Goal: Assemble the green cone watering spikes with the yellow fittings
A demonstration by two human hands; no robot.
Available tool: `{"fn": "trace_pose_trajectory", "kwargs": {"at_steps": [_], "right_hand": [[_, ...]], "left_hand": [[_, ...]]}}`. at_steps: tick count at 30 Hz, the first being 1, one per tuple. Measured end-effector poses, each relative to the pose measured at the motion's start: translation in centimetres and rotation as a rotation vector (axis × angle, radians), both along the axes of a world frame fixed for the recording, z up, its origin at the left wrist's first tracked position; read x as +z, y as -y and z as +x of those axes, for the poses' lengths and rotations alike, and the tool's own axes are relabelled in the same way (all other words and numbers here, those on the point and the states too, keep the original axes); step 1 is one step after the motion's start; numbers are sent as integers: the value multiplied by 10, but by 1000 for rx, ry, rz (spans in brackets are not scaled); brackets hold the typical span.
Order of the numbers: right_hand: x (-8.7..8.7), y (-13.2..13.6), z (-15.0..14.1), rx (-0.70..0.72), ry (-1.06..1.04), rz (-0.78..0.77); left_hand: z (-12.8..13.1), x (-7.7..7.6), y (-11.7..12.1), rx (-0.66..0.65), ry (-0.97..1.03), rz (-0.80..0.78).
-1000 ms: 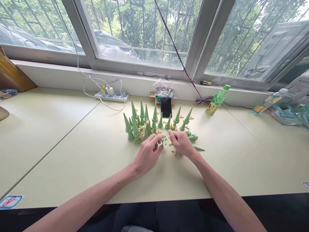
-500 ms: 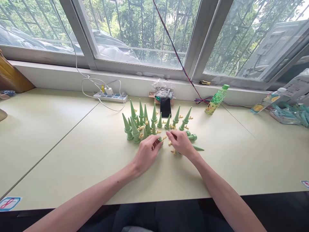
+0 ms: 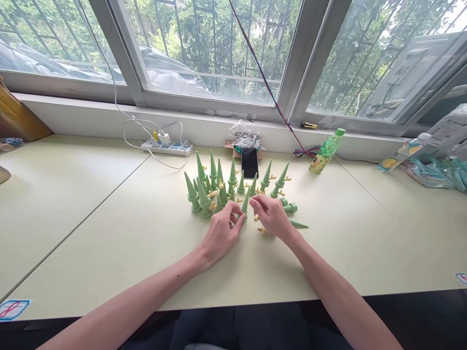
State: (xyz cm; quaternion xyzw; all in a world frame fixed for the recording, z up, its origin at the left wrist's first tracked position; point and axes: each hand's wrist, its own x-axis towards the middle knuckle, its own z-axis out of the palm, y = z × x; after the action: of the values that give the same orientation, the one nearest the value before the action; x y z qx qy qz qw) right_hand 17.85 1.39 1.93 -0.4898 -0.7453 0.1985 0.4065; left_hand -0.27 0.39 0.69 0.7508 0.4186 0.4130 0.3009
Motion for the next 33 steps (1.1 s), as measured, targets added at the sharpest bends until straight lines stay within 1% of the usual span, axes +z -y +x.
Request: {"fn": "trace_pose_trajectory", "kwargs": {"at_steps": [8, 12, 17, 24, 28, 33], "right_hand": [[-3, 0, -1, 2, 28, 12], [-6, 0, -1, 14, 35, 18], [-8, -2, -1, 18, 48, 21], [-7, -2, -2, 3, 83, 21], [-2, 0, -2, -31, 93, 30], [6, -1, 4, -113, 103, 79]], "left_hand": [[-1, -7, -3, -86, -118, 59], [-1, -9, -4, -93, -160, 70], [-1, -8, -3, -105, -178, 90], [-1, -6, 1, -245, -277, 101], [-2, -9, -1, -232, -309, 80], [-5, -11, -3, -191, -345, 66]]}}
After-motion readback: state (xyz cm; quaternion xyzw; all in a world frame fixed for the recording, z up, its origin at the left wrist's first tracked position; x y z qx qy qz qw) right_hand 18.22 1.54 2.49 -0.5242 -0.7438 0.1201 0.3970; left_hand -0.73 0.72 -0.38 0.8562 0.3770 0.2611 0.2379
